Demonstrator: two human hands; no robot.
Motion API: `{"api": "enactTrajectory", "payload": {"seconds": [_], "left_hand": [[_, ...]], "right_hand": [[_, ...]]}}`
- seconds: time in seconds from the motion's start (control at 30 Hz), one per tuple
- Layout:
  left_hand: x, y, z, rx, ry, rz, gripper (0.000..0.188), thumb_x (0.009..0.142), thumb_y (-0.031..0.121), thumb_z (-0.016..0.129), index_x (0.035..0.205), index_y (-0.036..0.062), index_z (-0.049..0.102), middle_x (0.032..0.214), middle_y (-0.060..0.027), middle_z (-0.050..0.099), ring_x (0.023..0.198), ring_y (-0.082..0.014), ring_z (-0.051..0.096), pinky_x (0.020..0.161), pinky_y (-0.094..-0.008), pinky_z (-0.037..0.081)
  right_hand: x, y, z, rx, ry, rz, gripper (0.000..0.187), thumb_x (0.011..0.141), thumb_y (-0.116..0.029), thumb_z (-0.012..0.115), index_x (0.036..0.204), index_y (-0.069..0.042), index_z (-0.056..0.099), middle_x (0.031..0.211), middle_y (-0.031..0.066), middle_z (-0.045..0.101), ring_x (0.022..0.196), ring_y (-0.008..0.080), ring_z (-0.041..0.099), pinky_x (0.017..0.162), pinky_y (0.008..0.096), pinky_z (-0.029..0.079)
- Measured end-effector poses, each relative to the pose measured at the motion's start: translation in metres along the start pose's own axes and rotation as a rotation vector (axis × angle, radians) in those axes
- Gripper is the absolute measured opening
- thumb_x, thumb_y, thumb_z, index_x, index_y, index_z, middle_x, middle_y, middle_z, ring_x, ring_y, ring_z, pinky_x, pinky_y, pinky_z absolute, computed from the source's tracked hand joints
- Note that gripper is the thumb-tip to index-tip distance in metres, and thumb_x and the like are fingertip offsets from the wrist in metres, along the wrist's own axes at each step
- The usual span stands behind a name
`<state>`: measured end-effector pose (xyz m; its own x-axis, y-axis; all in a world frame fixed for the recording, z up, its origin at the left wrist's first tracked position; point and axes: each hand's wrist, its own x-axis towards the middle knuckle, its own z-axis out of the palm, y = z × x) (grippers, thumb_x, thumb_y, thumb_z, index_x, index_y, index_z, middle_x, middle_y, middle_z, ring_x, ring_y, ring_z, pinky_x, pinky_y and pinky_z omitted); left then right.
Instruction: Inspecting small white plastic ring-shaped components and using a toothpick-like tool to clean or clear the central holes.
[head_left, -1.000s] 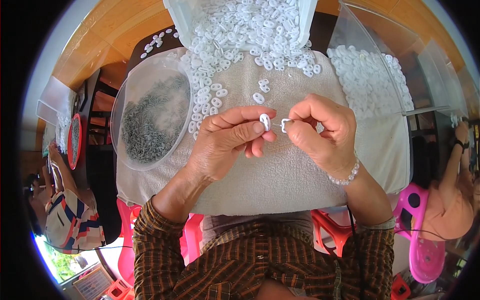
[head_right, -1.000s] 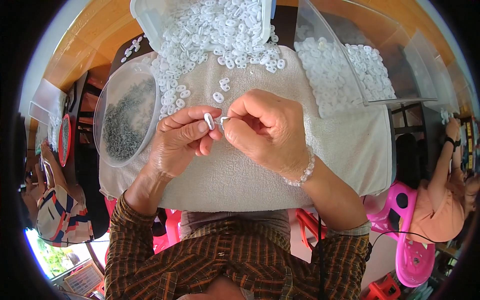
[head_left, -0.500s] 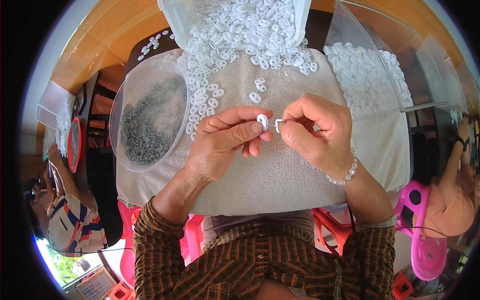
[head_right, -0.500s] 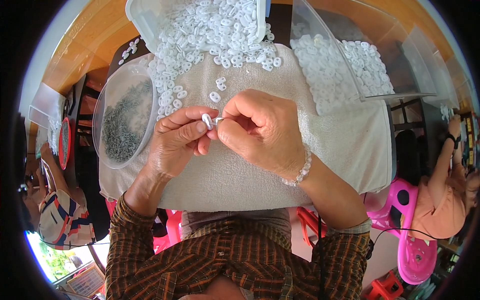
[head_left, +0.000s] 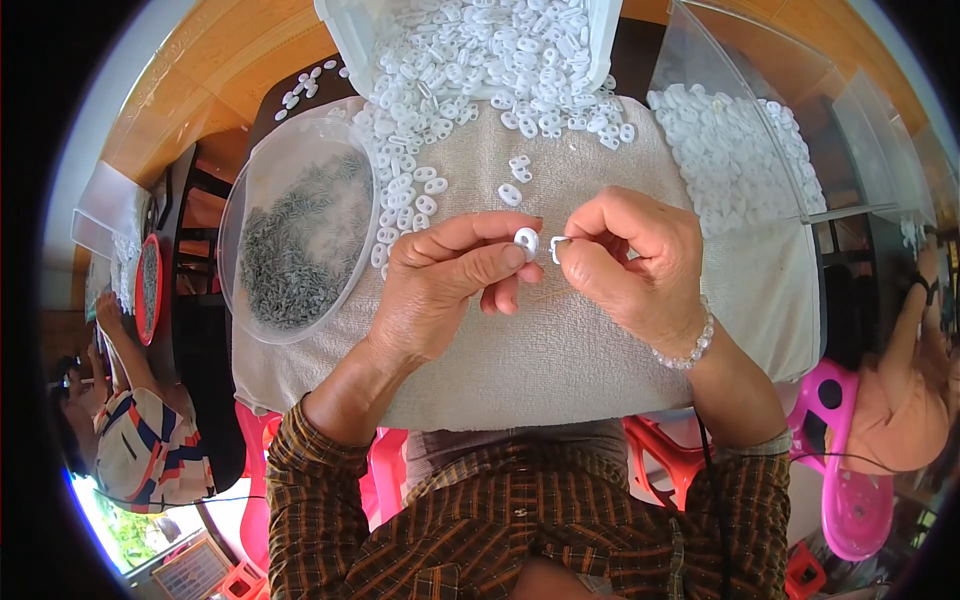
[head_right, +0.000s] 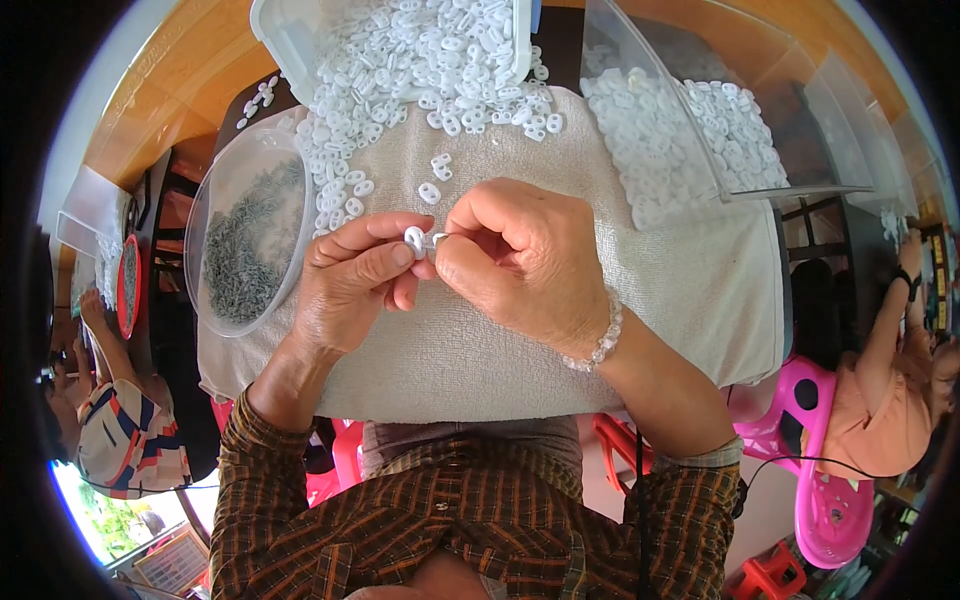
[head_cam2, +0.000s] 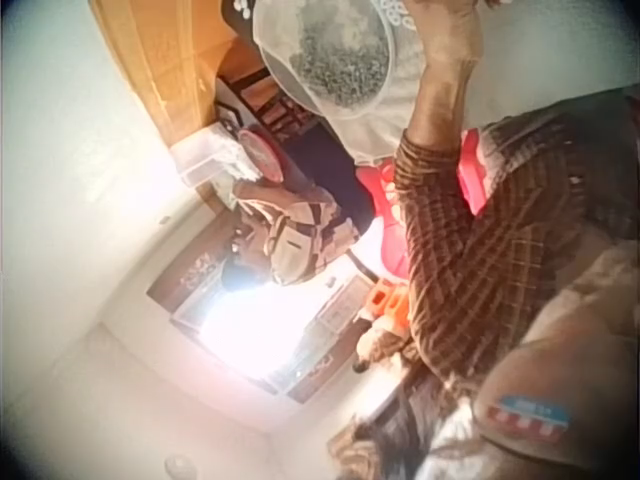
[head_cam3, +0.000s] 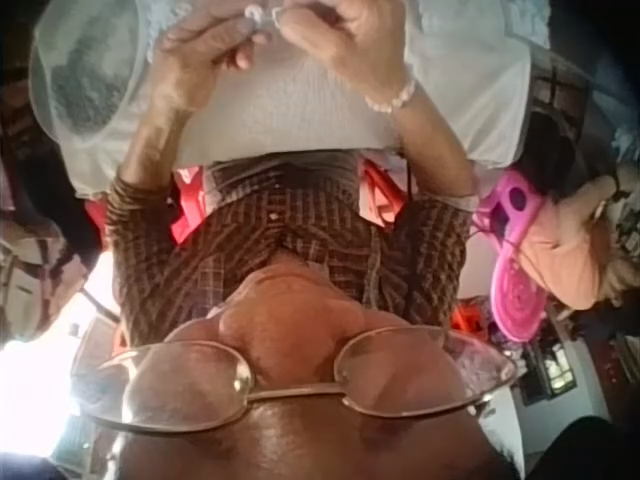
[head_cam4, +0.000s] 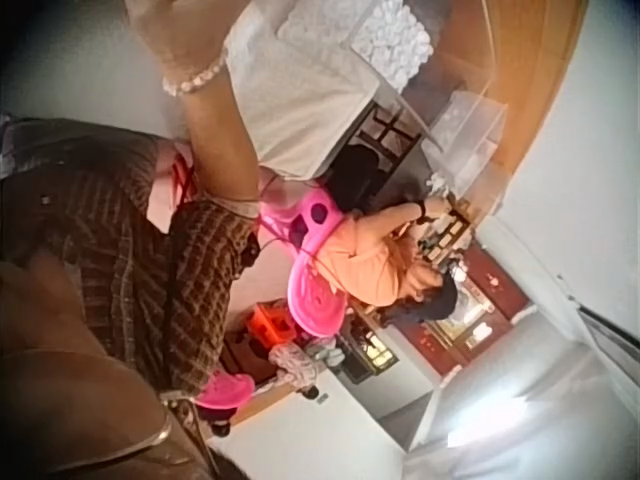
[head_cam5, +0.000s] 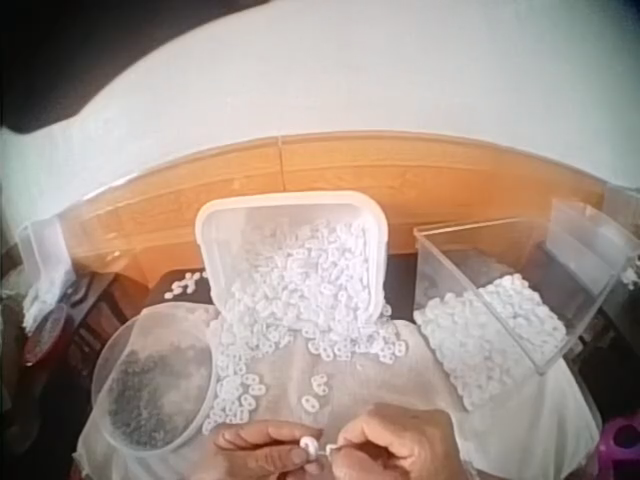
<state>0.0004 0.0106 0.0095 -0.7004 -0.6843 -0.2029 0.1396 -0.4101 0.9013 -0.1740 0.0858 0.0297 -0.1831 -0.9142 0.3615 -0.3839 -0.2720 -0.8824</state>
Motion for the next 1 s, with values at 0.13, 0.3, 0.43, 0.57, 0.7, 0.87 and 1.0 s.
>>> {"api": "enactTrajectory", "payload": {"seconds": [0.13, 0.3, 0.43, 0.57, 0.7, 0.87, 1.0], "left_hand": [[-0.0008, 0.0032, 0.0029, 0.074, 0.014, 0.030, 0.025, 0.085, 0.005, 0.059, 0.110, 0.0012, 0.060, 0.080, -0.0095, 0.066, 0.057, -0.0110, 0.057, 0.049, -0.0202, 0.043], [-0.0012, 0.0018, 0.0018, 0.105, -0.002, 0.044, 0.026, 0.085, 0.005, 0.059, 0.111, 0.0011, 0.060, 0.081, -0.0090, 0.066, 0.058, -0.0111, 0.057, 0.049, -0.0201, 0.042], [-0.0024, 0.0025, 0.0019, 0.126, -0.027, 0.070, 0.028, 0.083, 0.003, 0.061, 0.111, 0.0011, 0.060, 0.082, -0.0083, 0.066, 0.058, -0.0105, 0.057, 0.050, -0.0197, 0.042], [-0.0036, 0.0030, 0.0048, 0.141, -0.005, 0.072, 0.030, 0.081, 0.001, 0.062, 0.111, 0.0010, 0.060, 0.083, -0.0081, 0.066, 0.059, -0.0106, 0.057, 0.050, -0.0197, 0.042], [-0.0045, 0.0052, 0.0062, 0.165, 0.019, 0.065, 0.030, 0.079, -0.002, 0.062, 0.110, 0.0006, 0.060, 0.083, -0.0083, 0.066, 0.060, -0.0112, 0.059, 0.050, -0.0199, 0.043], [-0.0052, 0.0058, 0.0078, 0.152, 0.022, 0.064, 0.030, 0.079, -0.003, 0.062, 0.109, 0.0000, 0.060, 0.083, -0.0087, 0.066, 0.059, -0.0117, 0.059, 0.049, -0.0200, 0.043], [-0.0061, 0.0057, 0.0076, 0.180, 0.024, 0.071, 0.029, 0.079, -0.002, 0.062, 0.108, -0.0001, 0.060, 0.082, -0.0090, 0.066, 0.058, -0.0121, 0.060, 0.048, -0.0201, 0.043]], "right_hand": [[-0.0004, 0.0020, -0.0005, -0.025, -0.001, 0.002, 0.006, 0.069, -0.001, 0.061, 0.066, -0.001, 0.056, 0.061, 0.0042, 0.057, 0.050, 0.0071, 0.052, 0.043, 0.0216, 0.039], [-0.0004, 0.0008, 0.0015, 0.000, 0.004, 0.017, 0.006, 0.069, -0.001, 0.061, 0.066, -0.001, 0.057, 0.060, 0.0039, 0.057, 0.049, 0.0070, 0.051, 0.042, 0.0219, 0.038], [-0.0009, 0.0015, 0.0024, 0.027, 0.016, 0.046, 0.006, 0.069, -0.001, 0.061, 0.065, -0.001, 0.057, 0.059, 0.0036, 0.057, 0.048, 0.0057, 0.049, 0.041, 0.0215, 0.036], [-0.0020, 0.0022, 0.0018, 0.031, -0.002, 0.049, 0.008, 0.073, -0.001, 0.062, 0.068, 0.000, 0.057, 0.060, -0.0014, 0.054, 0.051, 0.0013, 0.046, 0.045, 0.0183, 0.035], [-0.0022, 0.0009, 0.0024, 0.079, -0.012, 0.103, 0.008, 0.074, -0.001, 0.062, 0.069, 0.001, 0.057, 0.061, -0.0019, 0.054, 0.053, 0.0010, 0.046, 0.045, 0.0179, 0.035], [-0.0025, 0.0013, 0.0025, 0.112, -0.019, 0.124, 0.008, 0.075, -0.001, 0.062, 0.070, 0.001, 0.058, 0.062, -0.0020, 0.054, 0.054, 0.0010, 0.046, 0.046, 0.0176, 0.035], [-0.0017, -0.0017, 0.0036, 0.115, -0.036, 0.118, 0.007, 0.076, -0.002, 0.062, 0.071, 0.002, 0.058, 0.062, -0.0020, 0.055, 0.054, 0.0009, 0.046, 0.046, 0.0175, 0.035]]}}
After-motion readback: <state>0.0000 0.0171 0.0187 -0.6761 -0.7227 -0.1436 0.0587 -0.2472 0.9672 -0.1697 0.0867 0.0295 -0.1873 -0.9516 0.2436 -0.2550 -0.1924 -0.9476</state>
